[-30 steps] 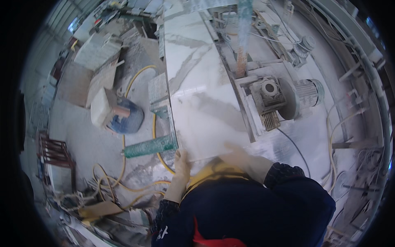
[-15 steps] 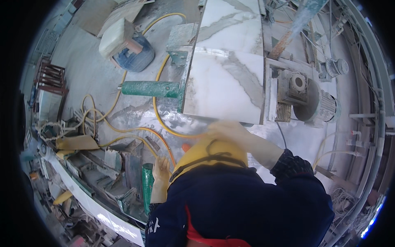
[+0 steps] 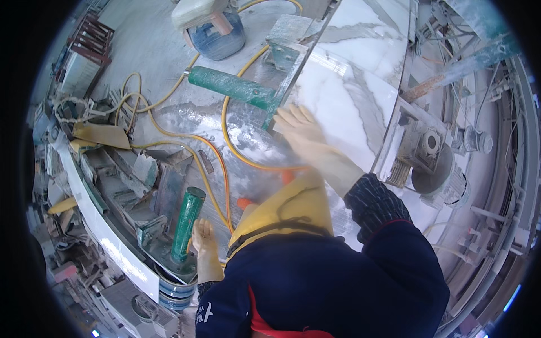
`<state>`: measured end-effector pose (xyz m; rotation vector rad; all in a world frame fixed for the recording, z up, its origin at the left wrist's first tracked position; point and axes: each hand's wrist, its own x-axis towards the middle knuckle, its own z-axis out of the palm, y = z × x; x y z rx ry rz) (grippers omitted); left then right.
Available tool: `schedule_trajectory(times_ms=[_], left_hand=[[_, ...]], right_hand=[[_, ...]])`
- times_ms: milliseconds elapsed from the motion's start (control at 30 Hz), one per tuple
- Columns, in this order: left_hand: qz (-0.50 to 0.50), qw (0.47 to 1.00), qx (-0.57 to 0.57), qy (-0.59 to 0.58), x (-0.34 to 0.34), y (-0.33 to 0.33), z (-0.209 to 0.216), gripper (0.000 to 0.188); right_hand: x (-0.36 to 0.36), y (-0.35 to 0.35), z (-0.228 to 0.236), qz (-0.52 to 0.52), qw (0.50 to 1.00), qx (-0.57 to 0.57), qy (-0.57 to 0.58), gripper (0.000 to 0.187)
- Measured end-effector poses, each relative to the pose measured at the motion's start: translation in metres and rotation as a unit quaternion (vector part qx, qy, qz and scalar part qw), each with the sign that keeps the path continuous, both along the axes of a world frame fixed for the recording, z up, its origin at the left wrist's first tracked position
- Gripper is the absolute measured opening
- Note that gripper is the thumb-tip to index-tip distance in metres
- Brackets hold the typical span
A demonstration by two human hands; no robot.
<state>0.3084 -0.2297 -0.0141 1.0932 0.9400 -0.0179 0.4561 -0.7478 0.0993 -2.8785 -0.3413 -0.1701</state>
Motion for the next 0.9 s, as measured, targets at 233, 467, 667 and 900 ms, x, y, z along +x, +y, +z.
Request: schedule_trajectory(times_ms=[233, 467, 667, 900], left_hand=[[0.155, 0.981, 0.097, -0.07, -0.01, 0.053, 0.076, 0.047], [0.221, 0.934, 0.275, -0.058, -0.053, 0.153, 0.13, 0.044], [0.071, 0.777, 0.62, 0.083, -0.106, 0.26, 0.133, 0.05], [0.015, 0.651, 0.758, 0.035, -0.113, 0.305, 0.093, 0.041]], right_hand=[[-0.076, -0.05, 0.001, -0.061, 0.998, 0.015, 0.016, 0.048], [-0.169, -0.094, -0.01, -0.229, 0.972, -0.045, 0.02, 0.049], [-0.242, -0.079, -0.04, -0.486, 0.867, 0.101, -0.038, 0.045], [-0.272, -0.011, -0.08, -0.394, 0.862, -0.072, 0.312, 0.041]])
